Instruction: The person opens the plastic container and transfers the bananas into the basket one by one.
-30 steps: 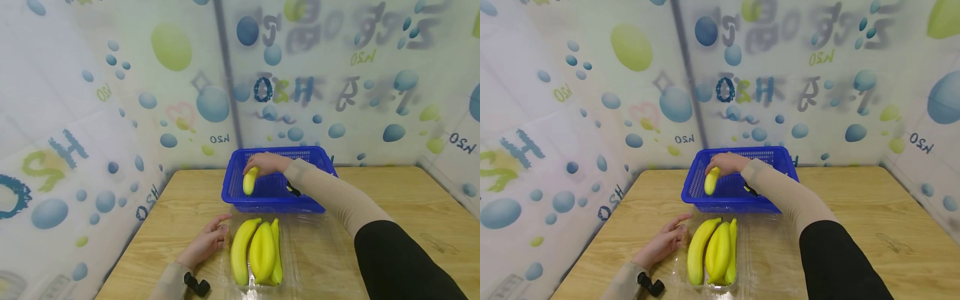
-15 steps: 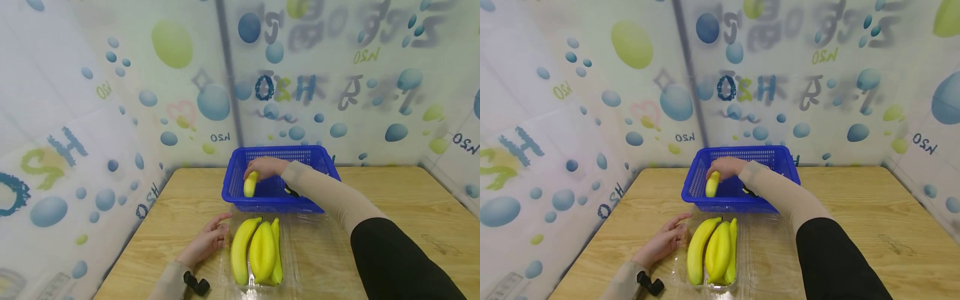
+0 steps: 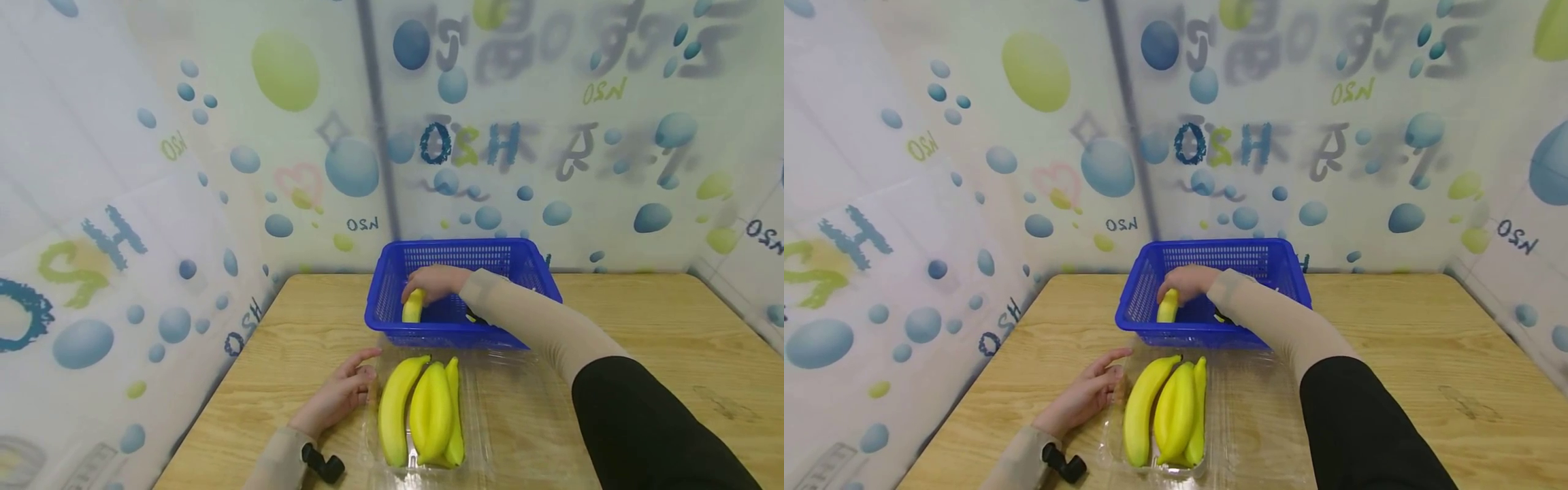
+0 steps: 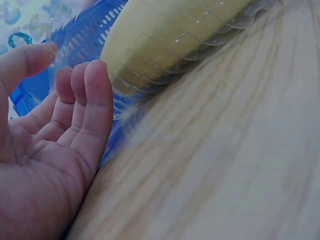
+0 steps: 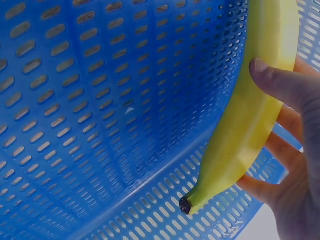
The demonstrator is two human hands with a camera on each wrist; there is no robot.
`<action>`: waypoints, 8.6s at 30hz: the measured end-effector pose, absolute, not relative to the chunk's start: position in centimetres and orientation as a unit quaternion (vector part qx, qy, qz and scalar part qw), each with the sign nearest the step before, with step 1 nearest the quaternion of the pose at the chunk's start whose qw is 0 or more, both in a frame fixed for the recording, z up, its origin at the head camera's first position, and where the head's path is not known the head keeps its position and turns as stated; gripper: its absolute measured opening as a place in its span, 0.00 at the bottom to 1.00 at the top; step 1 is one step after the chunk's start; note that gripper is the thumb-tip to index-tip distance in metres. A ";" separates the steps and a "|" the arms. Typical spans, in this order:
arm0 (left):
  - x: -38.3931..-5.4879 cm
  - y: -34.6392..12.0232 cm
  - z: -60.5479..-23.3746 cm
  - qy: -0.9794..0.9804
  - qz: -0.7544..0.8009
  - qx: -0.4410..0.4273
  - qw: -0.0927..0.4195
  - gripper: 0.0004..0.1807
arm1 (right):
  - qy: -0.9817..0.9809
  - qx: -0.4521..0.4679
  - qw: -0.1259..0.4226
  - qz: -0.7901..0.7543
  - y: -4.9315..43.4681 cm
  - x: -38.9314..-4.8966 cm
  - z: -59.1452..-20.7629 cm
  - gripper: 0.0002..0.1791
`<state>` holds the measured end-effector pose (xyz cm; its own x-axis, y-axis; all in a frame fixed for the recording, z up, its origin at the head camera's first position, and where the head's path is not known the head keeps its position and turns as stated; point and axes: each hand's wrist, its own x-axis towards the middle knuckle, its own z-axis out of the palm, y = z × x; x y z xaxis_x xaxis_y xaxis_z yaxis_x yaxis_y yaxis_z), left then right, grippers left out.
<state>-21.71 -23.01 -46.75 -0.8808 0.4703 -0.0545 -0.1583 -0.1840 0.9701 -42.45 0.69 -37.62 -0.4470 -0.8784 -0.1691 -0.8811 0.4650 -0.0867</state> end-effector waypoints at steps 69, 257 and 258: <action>-22.0 -23.2 -47.2 0.609 0.753 0.134 0.209 0.31 | 0.879 -0.414 0.237 -0.008 2.2 -41.9 -37.6 0.26; -22.0 -23.0 -47.3 0.593 0.764 0.150 0.207 0.30 | 0.718 -0.680 -0.043 -0.142 6.1 -23.6 -36.6 0.26; -22.0 -23.0 -47.3 0.592 0.764 0.150 0.207 0.30 | 0.718 -0.680 -0.044 -0.144 6.0 -23.5 -36.5 0.26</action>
